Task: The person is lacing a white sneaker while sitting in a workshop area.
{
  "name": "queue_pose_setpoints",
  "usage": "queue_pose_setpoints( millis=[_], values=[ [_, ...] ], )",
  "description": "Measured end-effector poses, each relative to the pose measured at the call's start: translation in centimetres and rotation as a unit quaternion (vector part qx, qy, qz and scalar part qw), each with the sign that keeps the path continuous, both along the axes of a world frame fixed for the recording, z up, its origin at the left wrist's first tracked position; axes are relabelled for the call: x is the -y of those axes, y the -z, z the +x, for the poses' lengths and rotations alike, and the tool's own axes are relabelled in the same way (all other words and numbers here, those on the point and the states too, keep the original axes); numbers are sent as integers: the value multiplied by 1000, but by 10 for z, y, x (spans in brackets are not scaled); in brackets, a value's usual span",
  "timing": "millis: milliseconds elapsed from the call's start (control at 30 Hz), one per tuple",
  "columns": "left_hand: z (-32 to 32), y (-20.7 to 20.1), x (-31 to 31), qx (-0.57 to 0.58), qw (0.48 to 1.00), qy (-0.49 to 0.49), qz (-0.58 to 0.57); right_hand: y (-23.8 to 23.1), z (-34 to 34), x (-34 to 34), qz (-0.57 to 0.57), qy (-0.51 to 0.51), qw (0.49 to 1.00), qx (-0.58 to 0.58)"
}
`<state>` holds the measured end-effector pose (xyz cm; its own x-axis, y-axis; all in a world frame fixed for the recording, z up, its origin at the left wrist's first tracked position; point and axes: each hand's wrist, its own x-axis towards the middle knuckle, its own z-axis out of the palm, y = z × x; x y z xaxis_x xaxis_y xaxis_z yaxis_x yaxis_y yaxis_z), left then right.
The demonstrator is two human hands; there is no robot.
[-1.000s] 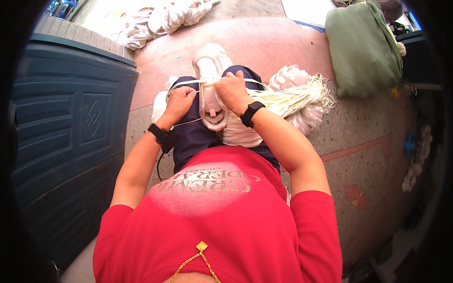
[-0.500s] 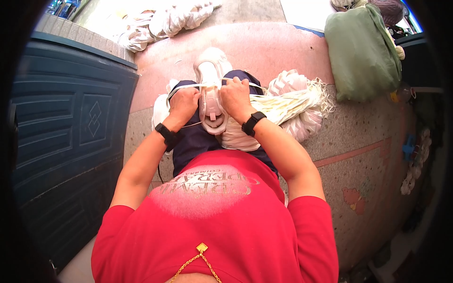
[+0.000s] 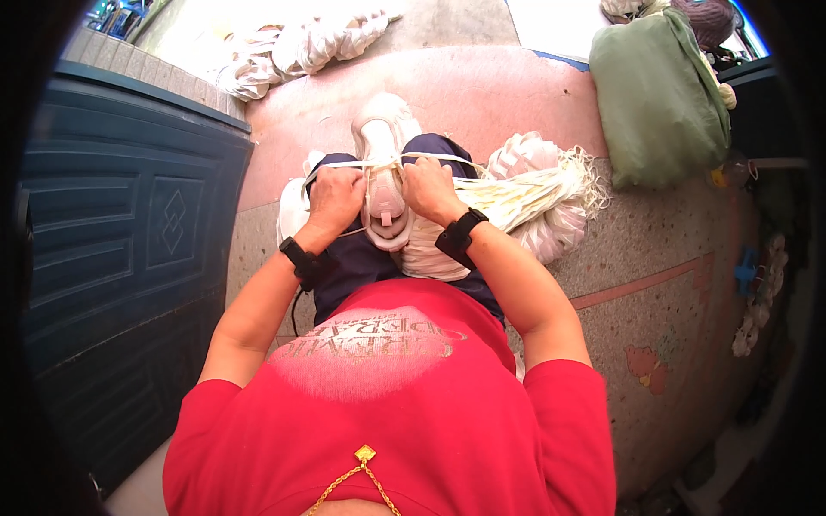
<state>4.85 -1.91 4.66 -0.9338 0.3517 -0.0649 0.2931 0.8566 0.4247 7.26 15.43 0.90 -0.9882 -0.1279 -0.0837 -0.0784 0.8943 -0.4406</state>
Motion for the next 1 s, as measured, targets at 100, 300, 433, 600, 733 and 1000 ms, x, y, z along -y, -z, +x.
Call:
queue_pose_setpoints(
  millis=[100, 300, 433, 600, 733, 1000],
  values=[
    [-32, 3, -10, -124, 988, 61, 75, 3, -1, -1, -46, 15, 999, -20],
    [-75, 7, -61, 102, 975, 140, 140, 2, 6, 0, -85, 18, 994, -63],
    [-86, 12, -66, 207, 962, 172, 47, 6, 8, 5, -141, 35, 979, -141],
    [-93, -24, -51, 430, 850, -39, 302, -26, -4, 5, 136, -119, 963, -201],
    [-98, -30, -42, 461, 795, -119, 376, -21, -17, -2, 144, -192, 945, -222],
    [-88, -13, -69, 492, 798, -175, 300, -212, -35, -27, -59, -88, 835, -540]
  ],
)
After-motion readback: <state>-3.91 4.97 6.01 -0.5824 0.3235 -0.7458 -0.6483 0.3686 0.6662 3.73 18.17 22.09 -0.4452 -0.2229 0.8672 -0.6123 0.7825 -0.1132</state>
